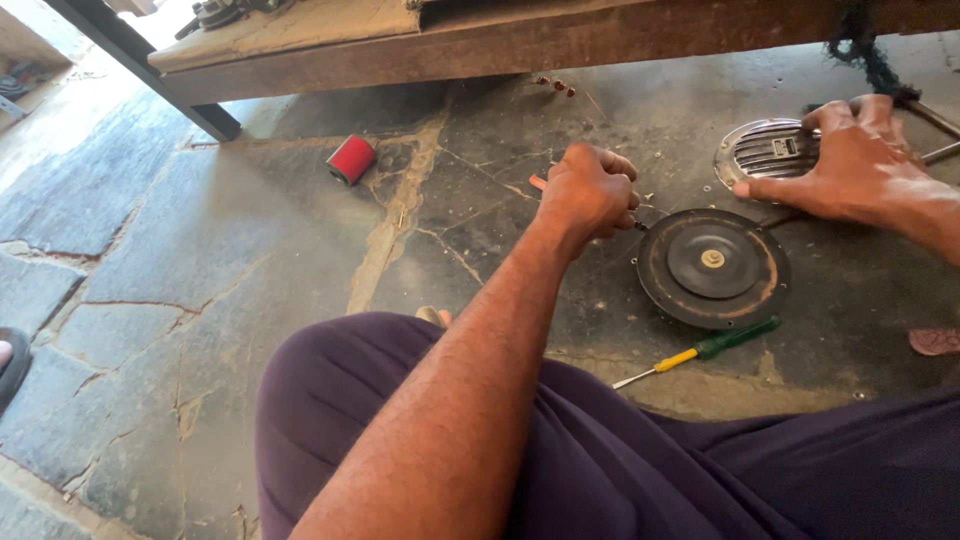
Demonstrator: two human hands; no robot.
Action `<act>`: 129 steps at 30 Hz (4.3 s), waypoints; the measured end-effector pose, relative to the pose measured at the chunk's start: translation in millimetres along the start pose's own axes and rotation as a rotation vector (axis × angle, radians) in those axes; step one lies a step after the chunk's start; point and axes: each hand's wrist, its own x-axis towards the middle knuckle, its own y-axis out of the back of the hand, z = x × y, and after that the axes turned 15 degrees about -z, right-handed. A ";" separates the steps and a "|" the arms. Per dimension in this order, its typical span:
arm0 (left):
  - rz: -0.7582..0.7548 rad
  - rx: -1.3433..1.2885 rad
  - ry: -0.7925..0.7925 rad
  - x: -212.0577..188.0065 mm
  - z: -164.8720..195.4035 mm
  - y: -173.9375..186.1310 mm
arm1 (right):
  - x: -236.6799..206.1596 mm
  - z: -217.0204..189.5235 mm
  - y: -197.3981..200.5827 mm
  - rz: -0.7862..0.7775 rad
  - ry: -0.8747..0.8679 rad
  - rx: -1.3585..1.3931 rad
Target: The person assembles a circular electronic device by hand, placing a gasket, a black circular component, and a metal grille cover onto a base. They then insert and tighten screws using a screwdriver to secure the cover.
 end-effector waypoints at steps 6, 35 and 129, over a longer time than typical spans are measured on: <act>0.012 0.012 0.001 -0.5 1.6 0.2 | 3.0 2.2 5.8 -0.097 0.056 0.126; -0.015 0.021 0.012 1.6 5.3 -6.6 | 5.1 -16.2 5.4 -0.155 0.093 -0.019; -0.258 -0.223 0.139 -56.0 19.1 -1.7 | -112.9 -58.8 63.7 -0.318 -0.220 1.112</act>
